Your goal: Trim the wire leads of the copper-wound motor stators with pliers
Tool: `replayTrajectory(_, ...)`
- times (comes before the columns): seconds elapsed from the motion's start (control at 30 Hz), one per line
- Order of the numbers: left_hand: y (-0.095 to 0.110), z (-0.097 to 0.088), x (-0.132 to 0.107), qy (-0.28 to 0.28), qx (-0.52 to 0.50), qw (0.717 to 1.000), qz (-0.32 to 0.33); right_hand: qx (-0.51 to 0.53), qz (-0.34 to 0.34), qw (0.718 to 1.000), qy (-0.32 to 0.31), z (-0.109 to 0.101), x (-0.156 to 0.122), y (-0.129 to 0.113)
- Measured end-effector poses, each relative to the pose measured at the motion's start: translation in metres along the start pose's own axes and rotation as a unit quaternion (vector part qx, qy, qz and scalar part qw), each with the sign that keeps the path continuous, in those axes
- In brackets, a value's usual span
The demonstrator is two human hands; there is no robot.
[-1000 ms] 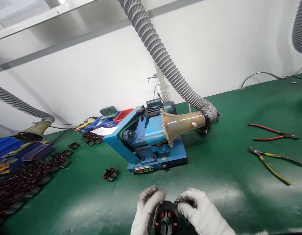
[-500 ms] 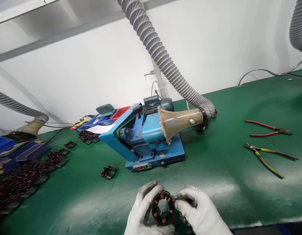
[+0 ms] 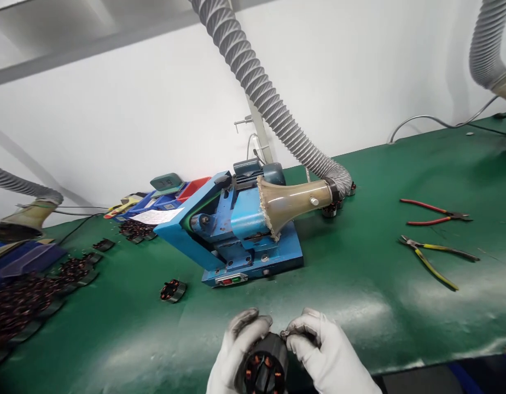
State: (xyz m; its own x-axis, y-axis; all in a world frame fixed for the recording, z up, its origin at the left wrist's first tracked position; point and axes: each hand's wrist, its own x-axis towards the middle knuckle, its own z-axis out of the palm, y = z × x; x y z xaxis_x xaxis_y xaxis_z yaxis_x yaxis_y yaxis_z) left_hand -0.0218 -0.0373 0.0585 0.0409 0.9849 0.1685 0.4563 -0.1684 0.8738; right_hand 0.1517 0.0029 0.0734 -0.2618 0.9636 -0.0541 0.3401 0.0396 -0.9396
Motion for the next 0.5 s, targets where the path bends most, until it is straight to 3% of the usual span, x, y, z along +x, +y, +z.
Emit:
replayTrajectory(0.13,-0.003,0.002,0.007,-0.066,-0.118,0.99,-0.03,-0.064,-0.086,0.988,0.106,0.006,-0.002,0.013)
replayTrajectory(0.23,-0.008,0.007,0.011,-0.082,-0.119,0.988,0.061,-0.084,-0.142,0.975,0.151,0.01,-0.001,0.019)
replayTrajectory(0.3,-0.016,0.011,0.011,-0.021,-0.006,0.99,0.138,-0.048,-0.078,0.99,0.105,0.011,0.002,0.02)
replayTrajectory(0.4,-0.034,0.018,0.009,0.026,0.156,0.965,0.208,-0.028,0.064,0.994,-0.08,0.013,0.013,0.023)
replayTrajectory(0.43,-0.038,0.02,0.009,0.008,0.181,0.963,0.202,-0.044,0.087,0.986,-0.133,0.013,0.018,0.025)
replayTrajectory(0.5,-0.042,0.021,0.012,-0.043,0.187,0.973,0.131,-0.102,0.086,0.974,-0.183,0.012,0.027,0.027)
